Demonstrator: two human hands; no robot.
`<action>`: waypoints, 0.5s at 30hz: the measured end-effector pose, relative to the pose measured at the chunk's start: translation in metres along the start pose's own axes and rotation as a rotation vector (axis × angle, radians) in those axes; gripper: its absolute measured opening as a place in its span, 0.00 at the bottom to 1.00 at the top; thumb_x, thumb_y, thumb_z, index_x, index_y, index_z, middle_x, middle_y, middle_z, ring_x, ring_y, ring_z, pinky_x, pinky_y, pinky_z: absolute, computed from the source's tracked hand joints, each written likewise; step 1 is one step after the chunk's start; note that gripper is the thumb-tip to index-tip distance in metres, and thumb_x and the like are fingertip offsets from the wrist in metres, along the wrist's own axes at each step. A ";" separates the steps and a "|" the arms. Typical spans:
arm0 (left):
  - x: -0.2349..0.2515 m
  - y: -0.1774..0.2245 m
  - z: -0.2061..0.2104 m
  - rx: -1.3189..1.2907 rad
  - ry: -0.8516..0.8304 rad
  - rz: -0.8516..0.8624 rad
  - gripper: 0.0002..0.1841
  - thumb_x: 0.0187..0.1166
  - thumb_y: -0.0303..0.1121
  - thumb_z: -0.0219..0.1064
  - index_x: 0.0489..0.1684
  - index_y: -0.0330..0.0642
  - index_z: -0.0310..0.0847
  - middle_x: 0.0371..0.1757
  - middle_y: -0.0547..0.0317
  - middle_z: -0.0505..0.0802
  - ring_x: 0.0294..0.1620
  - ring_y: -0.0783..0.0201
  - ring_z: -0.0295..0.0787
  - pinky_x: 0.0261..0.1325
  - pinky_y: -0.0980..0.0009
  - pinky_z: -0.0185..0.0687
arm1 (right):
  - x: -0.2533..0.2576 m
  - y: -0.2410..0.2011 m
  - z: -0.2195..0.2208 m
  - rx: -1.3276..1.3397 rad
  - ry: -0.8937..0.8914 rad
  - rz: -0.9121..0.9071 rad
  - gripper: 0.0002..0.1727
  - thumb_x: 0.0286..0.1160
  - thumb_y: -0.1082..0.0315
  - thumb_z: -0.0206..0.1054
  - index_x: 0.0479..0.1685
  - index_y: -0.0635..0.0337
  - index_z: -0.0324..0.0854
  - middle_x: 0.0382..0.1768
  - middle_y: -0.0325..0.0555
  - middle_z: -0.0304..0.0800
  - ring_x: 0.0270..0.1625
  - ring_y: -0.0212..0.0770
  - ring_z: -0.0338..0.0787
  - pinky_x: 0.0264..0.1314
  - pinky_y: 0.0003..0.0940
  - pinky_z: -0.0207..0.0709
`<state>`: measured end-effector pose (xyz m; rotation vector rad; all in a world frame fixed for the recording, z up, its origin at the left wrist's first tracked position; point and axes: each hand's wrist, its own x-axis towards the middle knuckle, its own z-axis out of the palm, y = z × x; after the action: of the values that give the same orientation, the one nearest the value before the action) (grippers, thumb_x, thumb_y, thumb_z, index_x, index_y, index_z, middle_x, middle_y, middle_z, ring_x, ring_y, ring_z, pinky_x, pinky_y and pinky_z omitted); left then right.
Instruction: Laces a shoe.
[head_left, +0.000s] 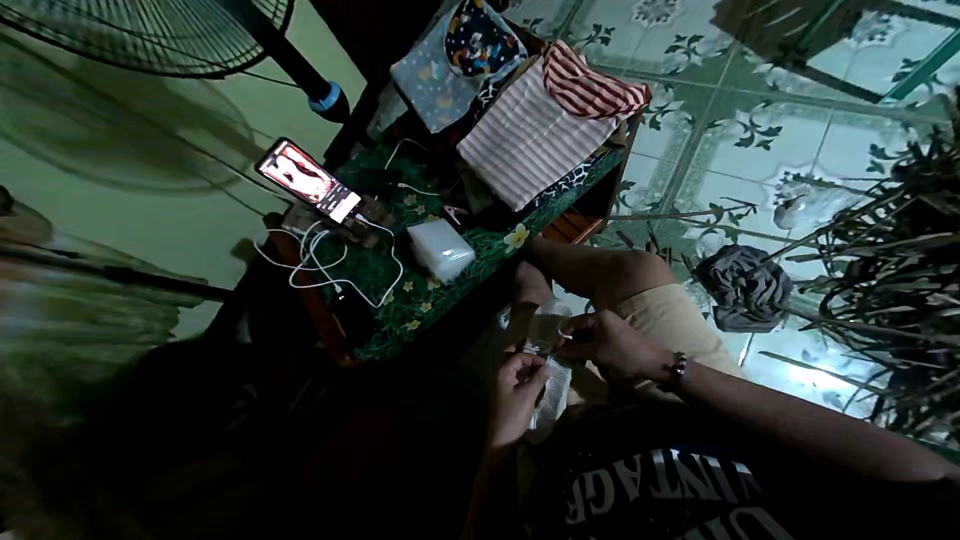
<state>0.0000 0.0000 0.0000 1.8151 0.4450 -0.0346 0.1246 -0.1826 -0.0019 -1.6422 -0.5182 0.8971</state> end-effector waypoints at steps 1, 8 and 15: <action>0.000 0.000 0.000 0.004 -0.002 -0.003 0.05 0.70 0.30 0.73 0.36 0.38 0.89 0.64 0.46 0.86 0.71 0.61 0.79 0.71 0.67 0.77 | 0.000 0.002 0.002 -0.002 0.017 -0.010 0.10 0.77 0.65 0.73 0.43 0.65 0.88 0.31 0.39 0.88 0.30 0.26 0.86 0.40 0.24 0.84; 0.000 -0.001 -0.001 0.004 -0.005 -0.003 0.06 0.70 0.31 0.73 0.37 0.38 0.89 0.65 0.46 0.86 0.73 0.59 0.77 0.73 0.65 0.76 | -0.001 0.005 0.010 -0.132 0.079 -0.066 0.12 0.77 0.64 0.72 0.46 0.66 0.87 0.40 0.45 0.87 0.36 0.29 0.83 0.44 0.25 0.81; 0.000 -0.003 0.000 0.006 0.001 -0.001 0.06 0.71 0.32 0.74 0.37 0.39 0.90 0.67 0.46 0.86 0.77 0.57 0.75 0.77 0.62 0.73 | -0.004 0.010 0.014 -0.288 0.089 -0.101 0.17 0.74 0.56 0.73 0.39 0.66 0.87 0.40 0.50 0.87 0.41 0.40 0.84 0.49 0.38 0.80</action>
<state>-0.0011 0.0007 -0.0022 1.8210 0.4466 -0.0362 0.1099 -0.1793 -0.0111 -1.8878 -0.6863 0.6944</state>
